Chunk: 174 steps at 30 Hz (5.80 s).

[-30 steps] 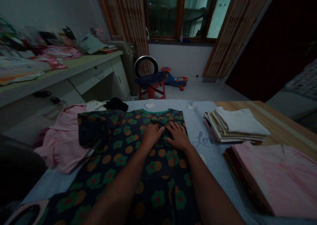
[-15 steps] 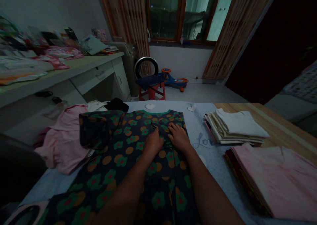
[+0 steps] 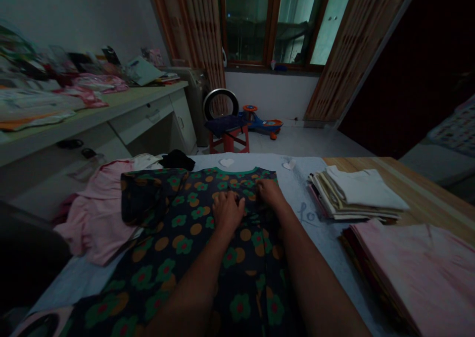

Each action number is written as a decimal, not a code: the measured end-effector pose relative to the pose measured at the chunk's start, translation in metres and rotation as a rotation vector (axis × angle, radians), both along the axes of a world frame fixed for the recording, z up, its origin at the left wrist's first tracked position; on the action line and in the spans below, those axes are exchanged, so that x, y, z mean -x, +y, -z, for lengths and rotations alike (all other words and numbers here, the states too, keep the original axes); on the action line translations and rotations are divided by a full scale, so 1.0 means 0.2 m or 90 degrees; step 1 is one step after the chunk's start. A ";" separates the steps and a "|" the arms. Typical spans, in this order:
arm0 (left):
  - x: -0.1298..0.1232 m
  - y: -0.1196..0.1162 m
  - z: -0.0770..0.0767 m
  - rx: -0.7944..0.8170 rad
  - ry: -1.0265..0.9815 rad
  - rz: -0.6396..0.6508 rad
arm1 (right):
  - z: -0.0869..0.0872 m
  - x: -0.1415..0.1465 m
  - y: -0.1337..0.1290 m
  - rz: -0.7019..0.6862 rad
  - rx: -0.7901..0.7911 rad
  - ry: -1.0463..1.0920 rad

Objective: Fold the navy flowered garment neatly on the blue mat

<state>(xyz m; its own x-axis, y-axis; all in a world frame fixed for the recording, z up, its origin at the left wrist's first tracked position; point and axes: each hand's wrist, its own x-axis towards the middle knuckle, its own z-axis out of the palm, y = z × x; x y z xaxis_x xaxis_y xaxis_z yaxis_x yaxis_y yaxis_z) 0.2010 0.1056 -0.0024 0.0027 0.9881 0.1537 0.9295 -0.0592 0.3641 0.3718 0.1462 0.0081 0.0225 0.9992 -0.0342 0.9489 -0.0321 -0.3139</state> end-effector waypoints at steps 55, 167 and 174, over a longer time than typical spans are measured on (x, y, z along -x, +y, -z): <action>0.02 0.36 0.09 0.027 -0.585 0.060 | 0.23 0.01 0.08 -0.095 -0.144 0.040; -0.05 -0.18 -0.07 0.091 0.148 0.392 | 0.14 -0.01 0.07 -0.060 -0.119 -0.001; -0.03 -0.17 -0.08 0.143 0.154 0.371 | 0.17 0.00 0.07 -0.101 -0.092 -0.006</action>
